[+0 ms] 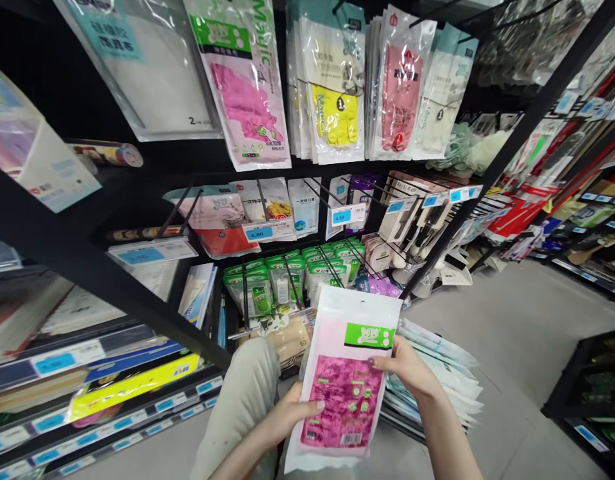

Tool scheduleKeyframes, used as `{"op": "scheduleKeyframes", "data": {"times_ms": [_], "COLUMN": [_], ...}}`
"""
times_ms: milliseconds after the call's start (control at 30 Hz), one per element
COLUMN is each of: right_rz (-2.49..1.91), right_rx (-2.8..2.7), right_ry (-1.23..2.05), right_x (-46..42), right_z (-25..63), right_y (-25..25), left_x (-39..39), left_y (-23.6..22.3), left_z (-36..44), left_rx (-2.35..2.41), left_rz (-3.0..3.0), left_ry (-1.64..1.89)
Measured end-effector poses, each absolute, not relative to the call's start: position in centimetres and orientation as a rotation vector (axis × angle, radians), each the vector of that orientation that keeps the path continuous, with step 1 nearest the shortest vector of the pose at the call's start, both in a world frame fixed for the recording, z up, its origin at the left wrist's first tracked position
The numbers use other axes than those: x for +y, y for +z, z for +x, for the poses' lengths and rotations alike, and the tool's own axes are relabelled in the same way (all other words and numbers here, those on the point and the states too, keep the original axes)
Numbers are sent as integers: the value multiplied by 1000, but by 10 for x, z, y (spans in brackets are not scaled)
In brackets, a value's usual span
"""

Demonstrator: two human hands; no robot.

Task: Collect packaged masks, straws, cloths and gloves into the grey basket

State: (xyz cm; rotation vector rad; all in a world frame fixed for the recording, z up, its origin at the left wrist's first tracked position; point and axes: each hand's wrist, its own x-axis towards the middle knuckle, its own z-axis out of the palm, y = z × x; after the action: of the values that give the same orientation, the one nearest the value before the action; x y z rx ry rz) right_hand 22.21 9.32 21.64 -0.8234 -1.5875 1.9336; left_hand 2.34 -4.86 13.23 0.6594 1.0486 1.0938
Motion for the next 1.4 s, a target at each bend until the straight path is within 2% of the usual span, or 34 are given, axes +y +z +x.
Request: {"op": "scheduleKeyframes", "data": {"times_ms": [67,200,300,433,567,733,867,1100,1400], "right_rz": [-889,-1203,-1410,-1515,-1567,-1419,-1496,-1762,-2046], "right_rx": [-1637,-1733,-1657,-1561,-1525,-1630,-1695,-1751,-1794], "right_ry": [1836,1423,1210,1135,1031,1019,989,877,860], "right_x": [93,99,97,82,69,67,57,37,73], "right_z": [228,263,293,317,317,294,292,321,296], "right_y": [209,171,124,58,4,-57,-95,-122,-144], "left_x": [-42,-50,-81,-130,-149,-146,-147,-148,-147], "left_y": [125,91,54,12,-5,-5,-6,-5,-10], "left_z": [18,-13,-42,-65,-73,-74,-75,-75,-76], "left_rx": [1179,1630,2130,2640,2629,2604,2595,2598,2570], "left_rz": [830,1071,1348,1469,1407,1355,1352,1316,1301], "left_ry": [1106,992,572,156,189,251,250,255,254]}}
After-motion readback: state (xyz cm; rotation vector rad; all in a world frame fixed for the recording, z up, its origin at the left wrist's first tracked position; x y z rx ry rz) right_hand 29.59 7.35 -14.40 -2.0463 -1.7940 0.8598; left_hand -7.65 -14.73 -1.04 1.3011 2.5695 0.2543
